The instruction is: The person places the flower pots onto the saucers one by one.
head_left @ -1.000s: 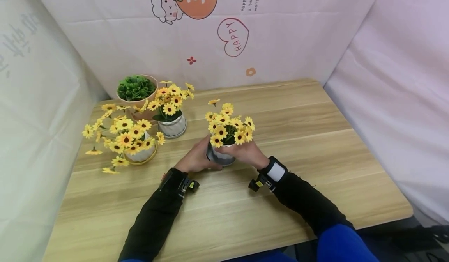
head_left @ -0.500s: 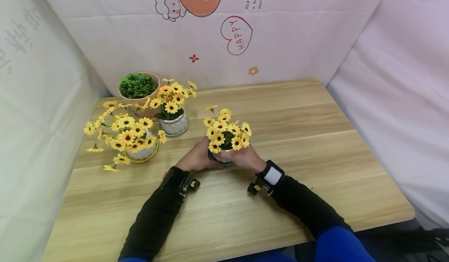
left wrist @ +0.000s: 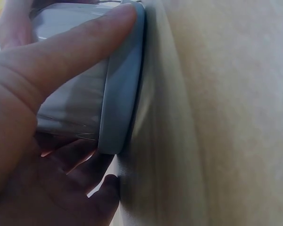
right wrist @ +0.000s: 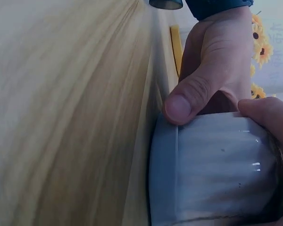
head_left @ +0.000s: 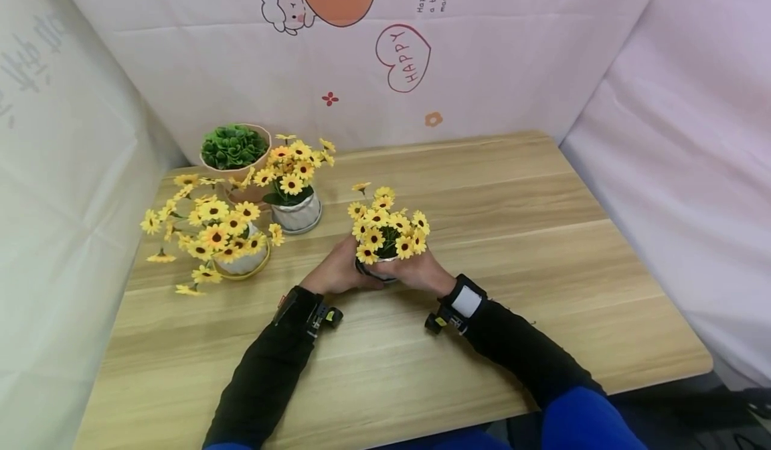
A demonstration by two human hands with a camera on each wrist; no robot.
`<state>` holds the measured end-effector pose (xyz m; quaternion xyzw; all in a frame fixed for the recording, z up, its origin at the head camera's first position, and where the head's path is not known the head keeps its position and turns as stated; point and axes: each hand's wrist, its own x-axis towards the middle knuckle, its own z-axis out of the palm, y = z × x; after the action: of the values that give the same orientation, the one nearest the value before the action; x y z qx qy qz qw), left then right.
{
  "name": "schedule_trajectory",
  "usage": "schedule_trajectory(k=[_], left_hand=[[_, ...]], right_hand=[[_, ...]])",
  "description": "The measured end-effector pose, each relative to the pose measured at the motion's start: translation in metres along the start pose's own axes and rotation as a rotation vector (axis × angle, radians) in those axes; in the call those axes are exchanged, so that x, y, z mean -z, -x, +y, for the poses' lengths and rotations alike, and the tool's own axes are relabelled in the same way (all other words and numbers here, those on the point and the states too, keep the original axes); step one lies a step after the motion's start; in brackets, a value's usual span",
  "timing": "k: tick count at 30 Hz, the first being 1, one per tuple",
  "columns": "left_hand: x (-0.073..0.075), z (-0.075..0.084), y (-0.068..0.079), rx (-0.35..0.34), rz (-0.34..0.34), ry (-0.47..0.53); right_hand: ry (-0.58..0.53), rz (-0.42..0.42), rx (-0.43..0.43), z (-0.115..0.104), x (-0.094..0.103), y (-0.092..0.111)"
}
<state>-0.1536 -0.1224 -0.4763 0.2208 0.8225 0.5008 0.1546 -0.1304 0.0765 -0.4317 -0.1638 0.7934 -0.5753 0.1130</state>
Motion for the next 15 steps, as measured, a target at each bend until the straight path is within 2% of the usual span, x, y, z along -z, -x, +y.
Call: schedule_trajectory(k=[4,11,15], left_hand=[[0.0,0.001,-0.001,-0.021,-0.002,-0.008],[0.006,0.015,0.007,-0.038,0.005,-0.086],[0.009,0.025,0.011,-0.057,0.018,-0.115]], right_hand=[[0.044,-0.035,0.031,-0.005,0.004,0.001],[0.287,-0.103,0.159,0.021,0.021,0.004],[0.336,-0.161,0.177,0.029,0.027,0.007]])
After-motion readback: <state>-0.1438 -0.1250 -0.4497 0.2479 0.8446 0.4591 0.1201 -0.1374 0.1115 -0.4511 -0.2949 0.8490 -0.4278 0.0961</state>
